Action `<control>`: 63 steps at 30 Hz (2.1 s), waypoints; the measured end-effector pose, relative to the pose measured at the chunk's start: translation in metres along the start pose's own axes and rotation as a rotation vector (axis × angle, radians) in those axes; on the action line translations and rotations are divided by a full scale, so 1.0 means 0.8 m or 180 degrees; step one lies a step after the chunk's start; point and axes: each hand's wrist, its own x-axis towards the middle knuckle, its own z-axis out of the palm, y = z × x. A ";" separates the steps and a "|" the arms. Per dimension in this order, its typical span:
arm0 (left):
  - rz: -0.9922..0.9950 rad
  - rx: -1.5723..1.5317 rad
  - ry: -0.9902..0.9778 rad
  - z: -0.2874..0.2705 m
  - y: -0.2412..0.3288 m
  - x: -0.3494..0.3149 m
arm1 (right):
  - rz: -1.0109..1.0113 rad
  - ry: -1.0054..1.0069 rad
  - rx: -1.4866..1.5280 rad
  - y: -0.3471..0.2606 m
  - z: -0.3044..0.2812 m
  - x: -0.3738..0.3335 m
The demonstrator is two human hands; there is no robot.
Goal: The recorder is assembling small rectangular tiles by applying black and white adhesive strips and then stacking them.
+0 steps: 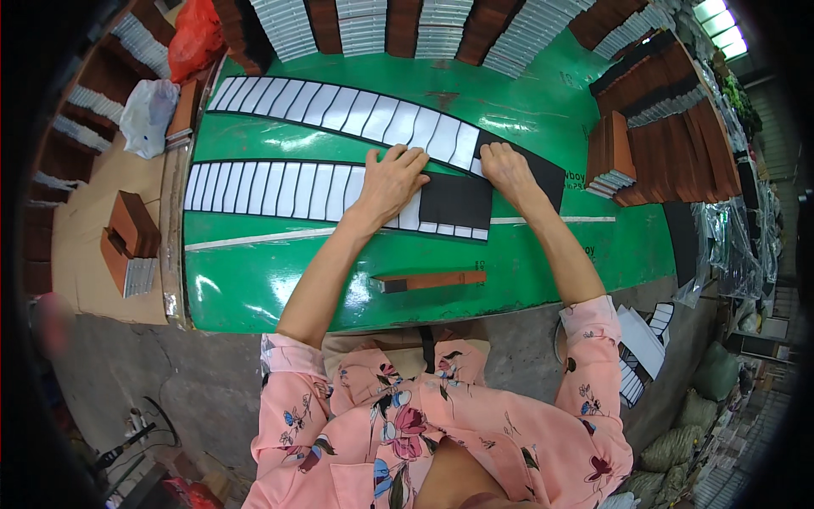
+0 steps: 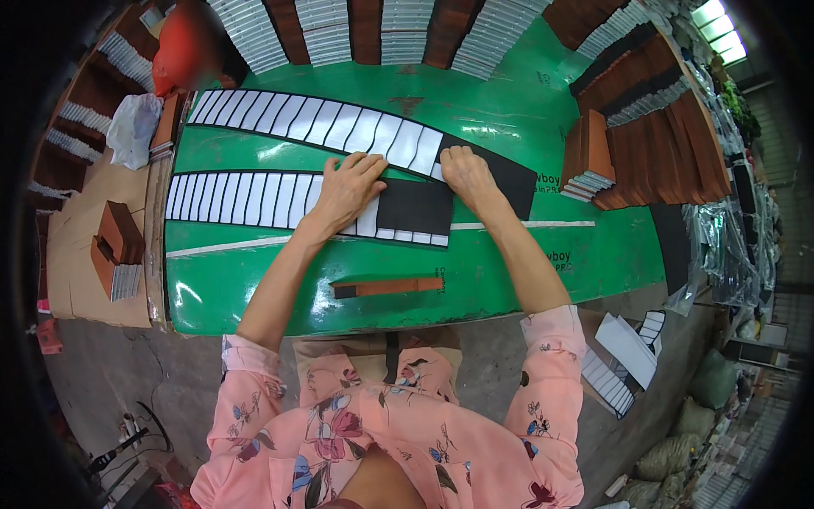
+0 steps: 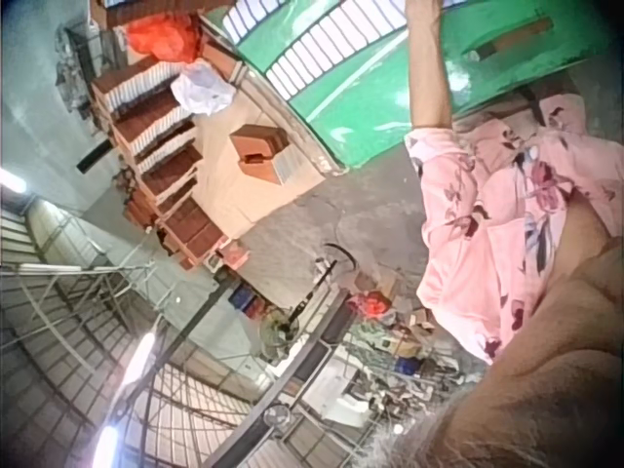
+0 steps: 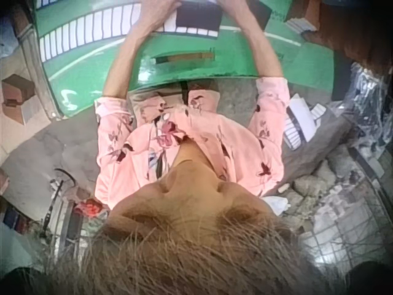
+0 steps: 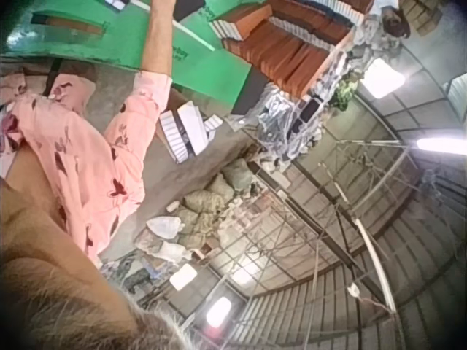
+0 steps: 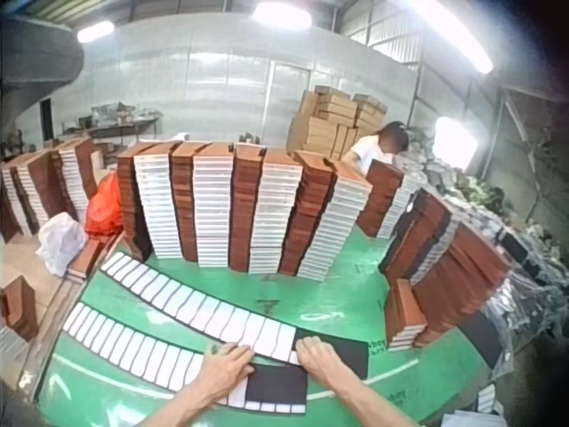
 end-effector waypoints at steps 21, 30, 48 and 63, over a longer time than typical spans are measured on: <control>-0.0288 -0.1221 0.0364 -0.045 0.020 -0.007 | 0.1628 0.0378 0.2058 -0.044 -0.100 -0.018; 0.0240 -0.1781 0.0325 -0.119 0.065 -0.040 | 0.0119 0.1000 0.1723 -0.118 -0.184 -0.016; 0.0967 -0.1165 -0.0383 -0.180 0.094 -0.096 | 0.0817 -0.1369 0.4829 -0.128 -0.222 -0.065; -0.1133 -0.2560 0.0390 -0.062 0.077 -0.180 | 0.1190 -0.0136 0.2775 -0.118 -0.168 -0.143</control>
